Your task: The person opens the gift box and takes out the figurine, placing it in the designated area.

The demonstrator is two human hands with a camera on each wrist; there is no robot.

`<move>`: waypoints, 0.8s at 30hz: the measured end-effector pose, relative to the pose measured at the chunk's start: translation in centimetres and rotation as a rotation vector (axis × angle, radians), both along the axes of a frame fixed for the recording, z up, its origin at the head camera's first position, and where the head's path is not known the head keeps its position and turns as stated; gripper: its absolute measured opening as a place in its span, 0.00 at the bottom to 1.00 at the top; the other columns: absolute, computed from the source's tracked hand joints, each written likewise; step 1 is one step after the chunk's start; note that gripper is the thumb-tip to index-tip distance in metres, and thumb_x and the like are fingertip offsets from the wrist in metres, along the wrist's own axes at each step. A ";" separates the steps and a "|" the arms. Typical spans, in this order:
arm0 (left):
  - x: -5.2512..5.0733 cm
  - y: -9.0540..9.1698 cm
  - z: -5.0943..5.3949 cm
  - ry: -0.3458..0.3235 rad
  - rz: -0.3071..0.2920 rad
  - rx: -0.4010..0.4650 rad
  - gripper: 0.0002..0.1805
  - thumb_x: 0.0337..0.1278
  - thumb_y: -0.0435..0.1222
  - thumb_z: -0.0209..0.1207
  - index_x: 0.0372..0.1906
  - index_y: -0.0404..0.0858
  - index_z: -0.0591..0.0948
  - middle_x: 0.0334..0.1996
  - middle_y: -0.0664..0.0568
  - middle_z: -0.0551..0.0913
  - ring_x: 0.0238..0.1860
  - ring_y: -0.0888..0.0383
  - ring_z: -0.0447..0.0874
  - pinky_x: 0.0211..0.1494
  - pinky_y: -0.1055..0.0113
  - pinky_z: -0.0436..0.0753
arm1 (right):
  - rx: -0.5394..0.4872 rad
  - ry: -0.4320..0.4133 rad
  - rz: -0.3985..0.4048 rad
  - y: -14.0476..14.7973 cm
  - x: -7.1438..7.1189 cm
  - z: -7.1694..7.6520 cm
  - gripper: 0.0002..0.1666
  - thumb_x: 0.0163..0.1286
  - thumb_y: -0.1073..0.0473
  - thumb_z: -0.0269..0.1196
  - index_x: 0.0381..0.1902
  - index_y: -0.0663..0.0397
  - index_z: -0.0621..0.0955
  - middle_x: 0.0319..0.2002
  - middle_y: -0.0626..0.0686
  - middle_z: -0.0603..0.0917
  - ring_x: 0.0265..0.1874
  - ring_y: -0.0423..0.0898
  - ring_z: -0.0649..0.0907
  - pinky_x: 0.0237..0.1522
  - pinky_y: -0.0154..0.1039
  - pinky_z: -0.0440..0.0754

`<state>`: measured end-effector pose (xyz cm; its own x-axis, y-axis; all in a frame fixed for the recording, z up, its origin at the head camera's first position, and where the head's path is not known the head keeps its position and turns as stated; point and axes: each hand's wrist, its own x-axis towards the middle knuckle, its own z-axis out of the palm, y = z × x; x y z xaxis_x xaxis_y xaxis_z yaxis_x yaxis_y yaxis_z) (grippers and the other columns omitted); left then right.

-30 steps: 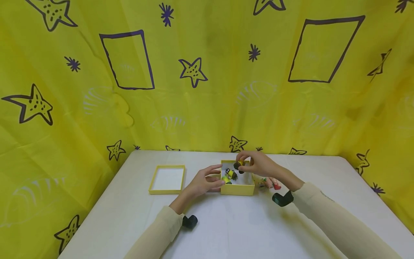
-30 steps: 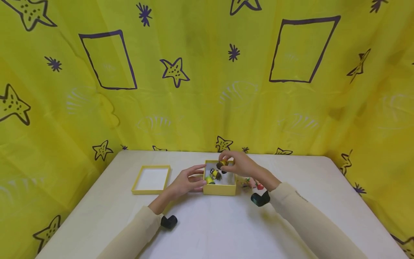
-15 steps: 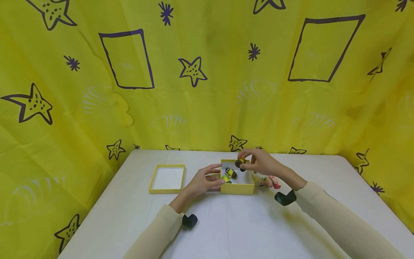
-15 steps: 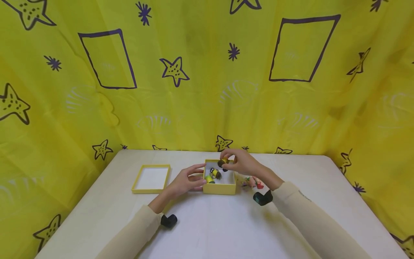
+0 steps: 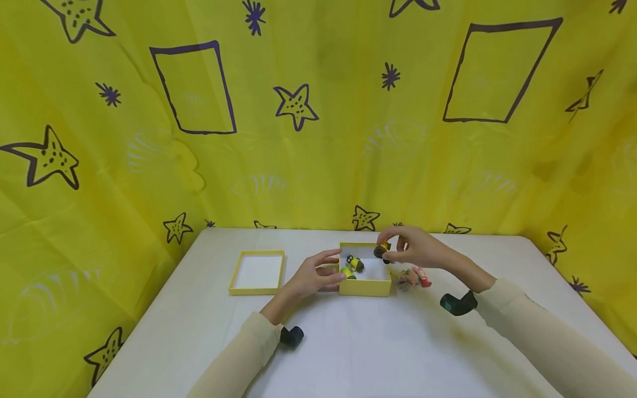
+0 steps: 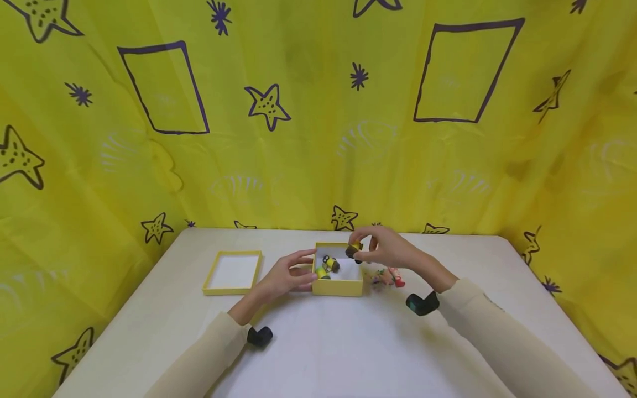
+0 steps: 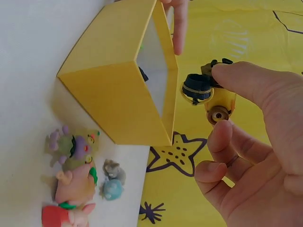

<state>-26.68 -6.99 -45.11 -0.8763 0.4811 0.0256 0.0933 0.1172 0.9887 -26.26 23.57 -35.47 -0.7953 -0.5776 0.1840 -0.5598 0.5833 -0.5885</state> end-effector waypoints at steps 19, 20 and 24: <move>0.1 0.0 0.1 -0.025 0.012 -0.006 0.40 0.60 0.34 0.72 0.77 0.45 0.69 0.69 0.40 0.72 0.61 0.47 0.80 0.51 0.59 0.89 | 0.035 -0.076 -0.013 5.8 3.0 0.5 0.15 0.67 0.56 0.73 0.51 0.46 0.85 0.36 0.45 0.81 0.26 0.41 0.76 0.24 0.34 0.76; 0.1 0.0 0.1 -0.024 0.010 -0.002 0.40 0.60 0.33 0.72 0.77 0.45 0.69 0.69 0.40 0.72 0.61 0.46 0.79 0.51 0.59 0.89 | 0.039 -0.085 -0.016 6.0 3.2 0.5 0.16 0.67 0.56 0.73 0.52 0.45 0.85 0.37 0.45 0.82 0.27 0.41 0.76 0.25 0.34 0.76; 0.0 0.0 0.0 -0.025 0.002 0.011 0.40 0.62 0.32 0.71 0.77 0.43 0.69 0.70 0.38 0.71 0.62 0.44 0.78 0.50 0.58 0.89 | 0.048 -0.099 -0.025 7.0 3.8 0.4 0.16 0.67 0.56 0.73 0.52 0.45 0.84 0.46 0.47 0.83 0.28 0.41 0.75 0.25 0.33 0.75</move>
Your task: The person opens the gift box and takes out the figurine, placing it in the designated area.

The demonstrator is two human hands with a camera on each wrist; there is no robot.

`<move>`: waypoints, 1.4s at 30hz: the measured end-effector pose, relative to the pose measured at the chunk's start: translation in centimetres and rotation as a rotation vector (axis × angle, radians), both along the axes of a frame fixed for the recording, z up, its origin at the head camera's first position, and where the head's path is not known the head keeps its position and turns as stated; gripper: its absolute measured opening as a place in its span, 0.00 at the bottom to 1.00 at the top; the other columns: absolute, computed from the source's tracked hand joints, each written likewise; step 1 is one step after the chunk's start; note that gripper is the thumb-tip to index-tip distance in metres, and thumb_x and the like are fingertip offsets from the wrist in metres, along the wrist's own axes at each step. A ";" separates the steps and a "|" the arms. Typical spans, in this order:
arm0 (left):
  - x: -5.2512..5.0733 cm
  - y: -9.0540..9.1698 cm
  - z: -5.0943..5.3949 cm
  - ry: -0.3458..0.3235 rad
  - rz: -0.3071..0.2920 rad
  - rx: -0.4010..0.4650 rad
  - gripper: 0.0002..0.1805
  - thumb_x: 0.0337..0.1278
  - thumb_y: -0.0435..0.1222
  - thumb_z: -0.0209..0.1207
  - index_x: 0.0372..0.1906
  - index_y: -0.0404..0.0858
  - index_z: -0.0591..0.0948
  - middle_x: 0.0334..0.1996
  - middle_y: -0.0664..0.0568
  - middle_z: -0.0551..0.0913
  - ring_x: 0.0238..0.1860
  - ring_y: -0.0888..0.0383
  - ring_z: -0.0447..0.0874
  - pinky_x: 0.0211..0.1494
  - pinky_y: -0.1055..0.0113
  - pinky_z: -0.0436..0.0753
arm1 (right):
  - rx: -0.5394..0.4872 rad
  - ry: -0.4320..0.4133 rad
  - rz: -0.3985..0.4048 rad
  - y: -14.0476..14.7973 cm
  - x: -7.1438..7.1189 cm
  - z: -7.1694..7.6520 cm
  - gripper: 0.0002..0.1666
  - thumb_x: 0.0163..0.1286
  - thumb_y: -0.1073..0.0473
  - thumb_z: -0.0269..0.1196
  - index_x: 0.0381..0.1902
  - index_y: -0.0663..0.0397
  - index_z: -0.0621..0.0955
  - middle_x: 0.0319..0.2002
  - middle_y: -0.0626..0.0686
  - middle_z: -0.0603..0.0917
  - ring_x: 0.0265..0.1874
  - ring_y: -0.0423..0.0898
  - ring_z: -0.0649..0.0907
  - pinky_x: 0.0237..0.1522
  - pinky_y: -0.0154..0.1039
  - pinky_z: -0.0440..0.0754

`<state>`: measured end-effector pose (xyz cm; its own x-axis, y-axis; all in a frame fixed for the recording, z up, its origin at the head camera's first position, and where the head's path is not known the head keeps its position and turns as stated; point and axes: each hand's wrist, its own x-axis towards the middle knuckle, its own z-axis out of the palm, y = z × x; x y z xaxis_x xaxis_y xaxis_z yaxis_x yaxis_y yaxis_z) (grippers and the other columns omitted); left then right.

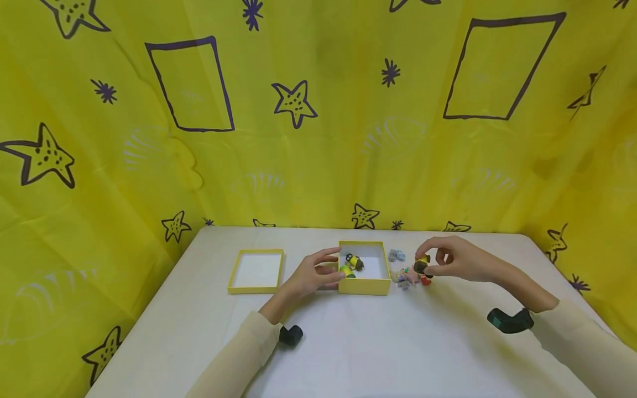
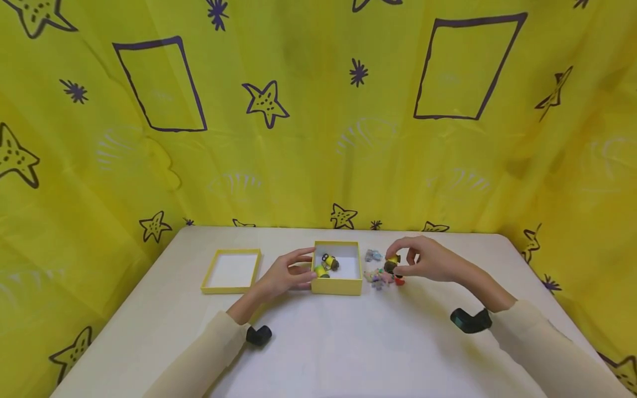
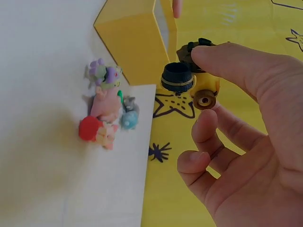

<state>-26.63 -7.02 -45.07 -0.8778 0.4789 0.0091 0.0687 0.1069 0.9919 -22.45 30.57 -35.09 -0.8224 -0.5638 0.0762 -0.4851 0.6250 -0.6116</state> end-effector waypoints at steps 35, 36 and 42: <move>-0.2 0.0 0.1 0.004 -0.021 0.005 0.40 0.63 0.33 0.70 0.78 0.42 0.67 0.71 0.36 0.70 0.63 0.43 0.78 0.50 0.57 0.89 | -0.092 -0.252 0.213 5.2 2.3 -5.3 0.12 0.70 0.64 0.68 0.51 0.53 0.82 0.41 0.51 0.82 0.25 0.46 0.74 0.21 0.38 0.69; -0.2 0.0 0.1 0.004 -0.021 0.004 0.40 0.63 0.33 0.70 0.78 0.42 0.67 0.71 0.36 0.69 0.63 0.43 0.78 0.50 0.57 0.89 | -0.091 -0.254 0.215 5.3 2.4 -5.3 0.12 0.70 0.64 0.68 0.51 0.52 0.82 0.41 0.51 0.82 0.25 0.46 0.74 0.21 0.38 0.69; -0.1 0.0 0.0 0.005 -0.020 -0.014 0.41 0.63 0.33 0.70 0.78 0.44 0.67 0.71 0.38 0.69 0.62 0.45 0.79 0.50 0.58 0.89 | -0.091 -0.272 0.244 5.5 2.5 -5.7 0.13 0.69 0.65 0.68 0.50 0.52 0.83 0.40 0.51 0.82 0.26 0.46 0.74 0.22 0.38 0.69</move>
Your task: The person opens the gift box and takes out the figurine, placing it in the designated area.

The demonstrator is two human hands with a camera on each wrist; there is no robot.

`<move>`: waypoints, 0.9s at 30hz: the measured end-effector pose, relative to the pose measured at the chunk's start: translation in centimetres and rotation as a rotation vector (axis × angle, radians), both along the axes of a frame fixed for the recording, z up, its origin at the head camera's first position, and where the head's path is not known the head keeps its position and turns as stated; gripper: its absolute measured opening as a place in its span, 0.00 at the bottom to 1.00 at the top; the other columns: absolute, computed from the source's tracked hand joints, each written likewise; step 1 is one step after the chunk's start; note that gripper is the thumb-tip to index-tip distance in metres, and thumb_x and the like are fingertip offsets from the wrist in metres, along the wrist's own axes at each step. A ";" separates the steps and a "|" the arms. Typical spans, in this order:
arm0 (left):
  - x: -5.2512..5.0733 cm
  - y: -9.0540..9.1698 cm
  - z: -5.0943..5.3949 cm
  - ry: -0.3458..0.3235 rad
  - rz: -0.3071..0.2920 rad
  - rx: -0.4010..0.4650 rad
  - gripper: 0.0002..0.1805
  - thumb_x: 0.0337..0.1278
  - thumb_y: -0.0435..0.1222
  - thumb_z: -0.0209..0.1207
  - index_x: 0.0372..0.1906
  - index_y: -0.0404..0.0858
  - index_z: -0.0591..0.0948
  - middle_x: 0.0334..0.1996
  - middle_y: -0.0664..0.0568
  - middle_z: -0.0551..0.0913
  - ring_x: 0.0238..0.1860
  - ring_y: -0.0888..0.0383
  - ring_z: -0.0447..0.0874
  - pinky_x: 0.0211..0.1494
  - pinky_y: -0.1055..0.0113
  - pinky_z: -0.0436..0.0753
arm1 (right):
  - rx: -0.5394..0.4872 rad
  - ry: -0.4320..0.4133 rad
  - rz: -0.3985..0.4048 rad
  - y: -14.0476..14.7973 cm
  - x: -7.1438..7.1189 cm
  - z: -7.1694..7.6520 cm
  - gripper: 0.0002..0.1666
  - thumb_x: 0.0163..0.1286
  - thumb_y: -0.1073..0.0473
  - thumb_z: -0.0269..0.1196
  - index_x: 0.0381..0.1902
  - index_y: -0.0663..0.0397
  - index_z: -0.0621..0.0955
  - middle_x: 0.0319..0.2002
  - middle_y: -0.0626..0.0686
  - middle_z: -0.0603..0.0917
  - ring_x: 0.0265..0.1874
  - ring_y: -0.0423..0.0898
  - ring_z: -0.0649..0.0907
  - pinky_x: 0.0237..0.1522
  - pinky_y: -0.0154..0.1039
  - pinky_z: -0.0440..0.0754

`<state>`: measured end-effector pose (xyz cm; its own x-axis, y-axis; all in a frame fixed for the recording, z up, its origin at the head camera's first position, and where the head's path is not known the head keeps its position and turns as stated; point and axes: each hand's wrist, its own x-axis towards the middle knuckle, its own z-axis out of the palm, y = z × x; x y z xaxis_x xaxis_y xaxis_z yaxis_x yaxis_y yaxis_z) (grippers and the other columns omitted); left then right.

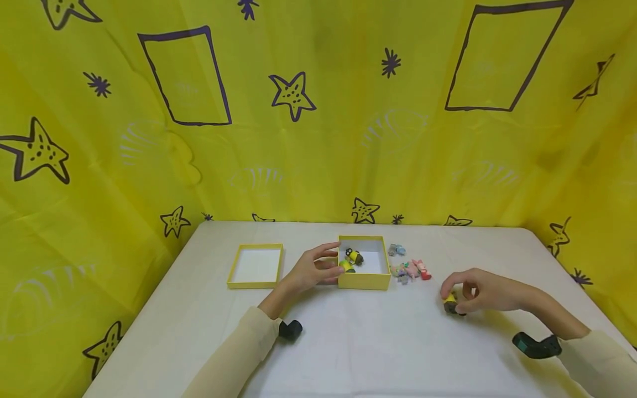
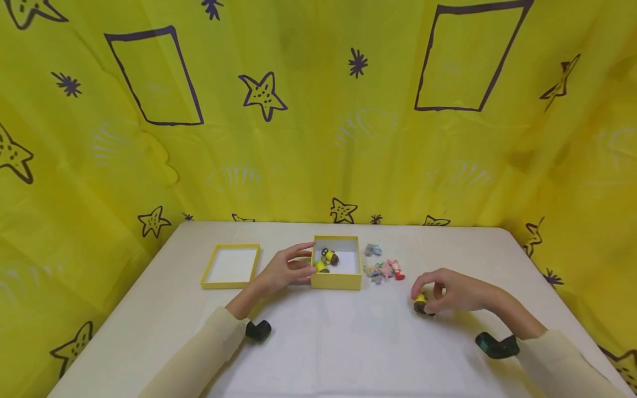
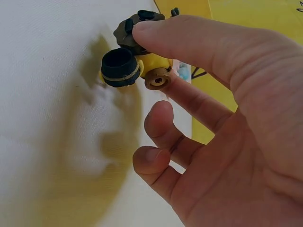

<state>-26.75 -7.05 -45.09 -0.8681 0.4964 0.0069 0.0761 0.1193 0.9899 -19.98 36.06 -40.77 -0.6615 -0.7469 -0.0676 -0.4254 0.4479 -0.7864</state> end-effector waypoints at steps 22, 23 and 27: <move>-0.1 -0.1 0.0 0.011 0.004 -0.015 0.40 0.62 0.34 0.71 0.78 0.45 0.67 0.71 0.38 0.70 0.62 0.45 0.80 0.51 0.58 0.88 | 0.014 -0.018 -0.012 -0.1 0.1 -0.9 0.13 0.69 0.65 0.68 0.50 0.49 0.83 0.33 0.53 0.78 0.26 0.47 0.74 0.23 0.38 0.66; -0.1 -0.1 0.0 0.012 0.003 -0.013 0.40 0.62 0.34 0.71 0.78 0.44 0.67 0.71 0.38 0.70 0.62 0.45 0.80 0.51 0.58 0.88 | 0.013 -0.020 -0.012 -0.1 0.1 -0.9 0.13 0.69 0.65 0.68 0.50 0.50 0.83 0.33 0.53 0.79 0.26 0.47 0.74 0.23 0.38 0.66; 0.0 -0.1 0.0 0.020 0.003 -0.018 0.40 0.63 0.34 0.70 0.78 0.44 0.67 0.70 0.37 0.70 0.63 0.43 0.79 0.52 0.58 0.88 | 0.026 -0.023 -0.012 -0.2 0.1 -0.8 0.14 0.69 0.64 0.69 0.51 0.50 0.83 0.34 0.55 0.79 0.27 0.46 0.74 0.22 0.38 0.67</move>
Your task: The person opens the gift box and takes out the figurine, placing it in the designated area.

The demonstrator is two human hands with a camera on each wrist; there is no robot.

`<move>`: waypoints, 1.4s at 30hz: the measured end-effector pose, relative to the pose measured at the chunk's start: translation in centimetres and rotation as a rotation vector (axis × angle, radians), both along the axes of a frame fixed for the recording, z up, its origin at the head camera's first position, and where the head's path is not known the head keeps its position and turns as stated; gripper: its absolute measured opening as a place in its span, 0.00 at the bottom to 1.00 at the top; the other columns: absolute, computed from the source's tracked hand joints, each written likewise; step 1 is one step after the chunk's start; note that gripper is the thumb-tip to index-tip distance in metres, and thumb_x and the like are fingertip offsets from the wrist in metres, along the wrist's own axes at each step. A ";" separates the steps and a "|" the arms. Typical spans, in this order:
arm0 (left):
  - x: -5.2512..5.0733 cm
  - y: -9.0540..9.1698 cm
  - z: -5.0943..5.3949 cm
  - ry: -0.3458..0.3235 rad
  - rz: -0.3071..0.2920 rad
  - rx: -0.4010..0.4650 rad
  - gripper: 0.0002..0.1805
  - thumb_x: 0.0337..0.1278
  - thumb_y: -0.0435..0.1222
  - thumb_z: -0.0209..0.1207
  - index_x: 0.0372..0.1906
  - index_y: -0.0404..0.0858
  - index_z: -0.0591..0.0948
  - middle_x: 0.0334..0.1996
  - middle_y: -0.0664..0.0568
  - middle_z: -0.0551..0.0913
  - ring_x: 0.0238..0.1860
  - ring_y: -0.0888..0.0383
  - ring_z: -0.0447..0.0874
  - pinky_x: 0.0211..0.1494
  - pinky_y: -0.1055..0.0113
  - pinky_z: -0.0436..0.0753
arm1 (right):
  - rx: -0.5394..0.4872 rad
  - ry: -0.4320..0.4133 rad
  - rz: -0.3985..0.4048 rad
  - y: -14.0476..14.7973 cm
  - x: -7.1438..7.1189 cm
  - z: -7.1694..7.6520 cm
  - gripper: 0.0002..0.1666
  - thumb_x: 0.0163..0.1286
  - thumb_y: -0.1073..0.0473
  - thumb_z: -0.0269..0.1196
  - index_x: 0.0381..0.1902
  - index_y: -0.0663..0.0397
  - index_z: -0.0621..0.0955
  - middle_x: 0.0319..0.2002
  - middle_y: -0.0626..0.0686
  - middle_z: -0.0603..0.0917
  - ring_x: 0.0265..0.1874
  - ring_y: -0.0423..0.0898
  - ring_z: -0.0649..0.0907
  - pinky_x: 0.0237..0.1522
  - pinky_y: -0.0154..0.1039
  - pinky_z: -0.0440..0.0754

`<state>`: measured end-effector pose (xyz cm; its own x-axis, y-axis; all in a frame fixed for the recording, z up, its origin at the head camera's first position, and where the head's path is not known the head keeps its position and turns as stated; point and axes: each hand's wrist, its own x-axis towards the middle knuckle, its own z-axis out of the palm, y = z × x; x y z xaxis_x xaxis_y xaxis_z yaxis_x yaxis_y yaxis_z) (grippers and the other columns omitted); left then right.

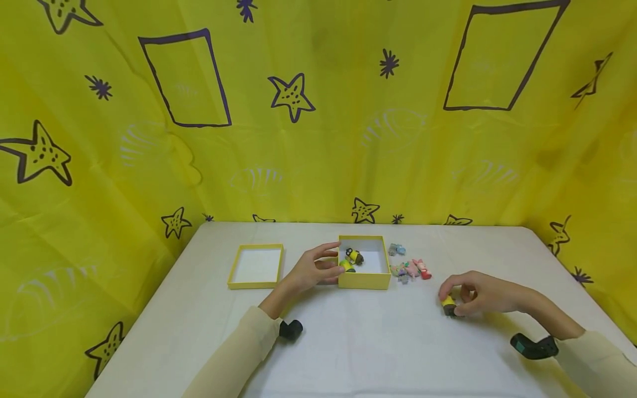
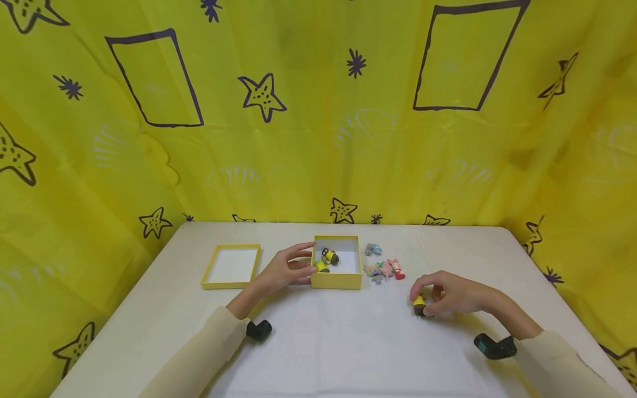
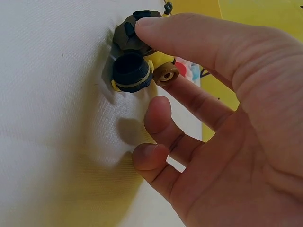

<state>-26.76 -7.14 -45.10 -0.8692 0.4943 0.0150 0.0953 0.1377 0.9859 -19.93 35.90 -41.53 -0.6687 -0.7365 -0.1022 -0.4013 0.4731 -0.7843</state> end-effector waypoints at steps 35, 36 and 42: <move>0.1 0.0 -0.1 -0.001 -0.005 -0.009 0.39 0.64 0.34 0.69 0.78 0.46 0.67 0.70 0.38 0.70 0.64 0.43 0.78 0.52 0.59 0.88 | 0.146 0.164 -0.088 -4.4 -2.9 7.4 0.35 0.67 0.50 0.73 0.69 0.42 0.73 0.57 0.57 0.81 0.35 0.45 0.82 0.35 0.38 0.83; 0.1 0.0 -0.1 0.004 -0.004 -0.010 0.39 0.64 0.34 0.69 0.78 0.45 0.67 0.70 0.38 0.70 0.63 0.43 0.78 0.52 0.59 0.88 | 0.154 0.170 -0.095 -4.8 -3.0 7.5 0.35 0.67 0.50 0.73 0.69 0.42 0.73 0.56 0.55 0.82 0.35 0.45 0.82 0.35 0.38 0.83; 0.1 0.0 0.0 -0.008 -0.005 0.034 0.39 0.64 0.32 0.69 0.77 0.42 0.68 0.70 0.36 0.70 0.64 0.43 0.77 0.51 0.57 0.89 | 0.162 0.202 -0.108 -6.7 -3.6 8.5 0.35 0.66 0.49 0.74 0.68 0.43 0.74 0.57 0.51 0.81 0.38 0.46 0.80 0.36 0.38 0.82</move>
